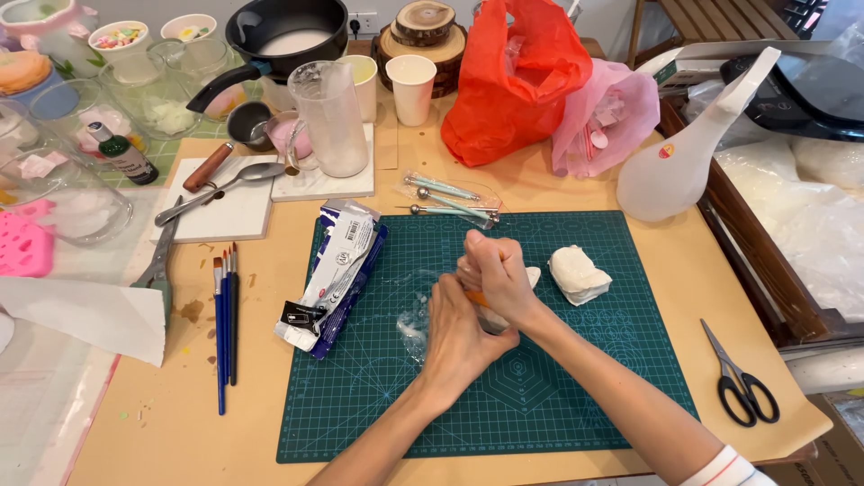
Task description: Unpack and knead a block of white modeling clay on a cutting mat using hands and a spatula.
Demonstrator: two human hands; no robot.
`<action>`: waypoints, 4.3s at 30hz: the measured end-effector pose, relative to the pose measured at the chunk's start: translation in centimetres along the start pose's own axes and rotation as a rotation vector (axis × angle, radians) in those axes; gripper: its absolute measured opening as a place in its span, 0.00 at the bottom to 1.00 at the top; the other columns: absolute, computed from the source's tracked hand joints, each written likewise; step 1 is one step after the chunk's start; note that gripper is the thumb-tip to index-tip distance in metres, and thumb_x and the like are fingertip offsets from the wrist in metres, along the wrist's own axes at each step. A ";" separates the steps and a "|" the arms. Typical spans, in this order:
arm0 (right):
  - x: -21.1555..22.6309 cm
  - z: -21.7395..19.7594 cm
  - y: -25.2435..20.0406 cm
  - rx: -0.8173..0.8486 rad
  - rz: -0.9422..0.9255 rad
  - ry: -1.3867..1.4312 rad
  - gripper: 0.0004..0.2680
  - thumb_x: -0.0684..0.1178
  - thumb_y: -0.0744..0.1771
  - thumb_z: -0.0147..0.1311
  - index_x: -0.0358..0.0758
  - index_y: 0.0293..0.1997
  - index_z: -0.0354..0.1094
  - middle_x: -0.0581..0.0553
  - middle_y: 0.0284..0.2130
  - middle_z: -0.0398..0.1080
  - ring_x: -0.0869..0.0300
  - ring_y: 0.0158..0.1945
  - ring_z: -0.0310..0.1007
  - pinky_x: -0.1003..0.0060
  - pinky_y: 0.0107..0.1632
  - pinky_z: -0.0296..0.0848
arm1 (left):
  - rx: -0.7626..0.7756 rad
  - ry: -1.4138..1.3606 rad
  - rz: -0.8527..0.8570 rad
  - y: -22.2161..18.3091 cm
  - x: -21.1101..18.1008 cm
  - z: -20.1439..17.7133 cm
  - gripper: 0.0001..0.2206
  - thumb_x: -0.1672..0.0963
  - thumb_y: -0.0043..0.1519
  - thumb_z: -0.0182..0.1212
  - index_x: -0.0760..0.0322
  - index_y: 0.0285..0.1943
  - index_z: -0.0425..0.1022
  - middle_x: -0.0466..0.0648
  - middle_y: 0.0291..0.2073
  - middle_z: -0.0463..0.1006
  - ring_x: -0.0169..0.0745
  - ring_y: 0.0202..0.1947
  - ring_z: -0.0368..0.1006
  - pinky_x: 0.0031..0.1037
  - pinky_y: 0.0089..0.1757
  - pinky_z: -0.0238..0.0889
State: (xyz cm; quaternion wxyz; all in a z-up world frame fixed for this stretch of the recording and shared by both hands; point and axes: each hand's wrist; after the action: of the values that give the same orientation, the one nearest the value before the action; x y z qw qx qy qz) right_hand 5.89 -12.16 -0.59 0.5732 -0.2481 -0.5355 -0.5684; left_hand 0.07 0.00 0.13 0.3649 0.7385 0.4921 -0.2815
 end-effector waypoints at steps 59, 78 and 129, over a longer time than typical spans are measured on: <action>-2.6 -2.6 -1.2 -0.103 -0.057 -0.084 0.19 0.48 0.73 0.43 0.38 0.19 0.48 0.54 0.14 0.47 0.69 0.19 0.41 0.67 0.22 0.44 | -0.049 -0.009 0.071 -1.3 -0.1 -1.1 0.37 0.53 0.42 0.80 0.77 0.54 0.62 0.63 0.48 0.70 0.62 0.51 0.67 0.44 0.51 0.61; 0.4 -1.1 1.1 -0.314 0.173 0.134 0.16 0.53 0.71 0.43 0.43 0.22 0.48 0.55 0.11 0.45 0.68 0.13 0.40 0.68 0.18 0.40 | 0.049 0.171 0.574 -4.3 0.1 -0.3 0.20 0.65 0.54 0.61 0.75 0.56 0.69 0.66 0.61 0.71 0.66 0.65 0.65 0.45 0.63 0.57; 8.7 2.5 3.7 -0.040 0.057 -0.151 0.19 0.53 0.74 0.40 0.44 0.21 0.46 0.58 0.14 0.44 0.69 0.16 0.42 0.69 0.20 0.42 | -0.013 -0.649 0.147 -1.0 4.0 0.7 0.09 0.63 0.59 0.60 0.70 0.47 0.70 0.57 0.52 0.80 0.53 0.57 0.77 0.33 0.58 0.67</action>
State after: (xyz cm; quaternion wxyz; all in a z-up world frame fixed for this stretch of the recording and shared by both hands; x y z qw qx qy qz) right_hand 6.59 -12.40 9.13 0.5421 -0.3169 -0.5586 -0.5420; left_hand 0.58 1.81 -3.62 0.5266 0.6414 0.2973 -0.4720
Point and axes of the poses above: each hand's wrist, its own y-axis towards the middle knuckle, its own z-axis out of the palm, x = y × z
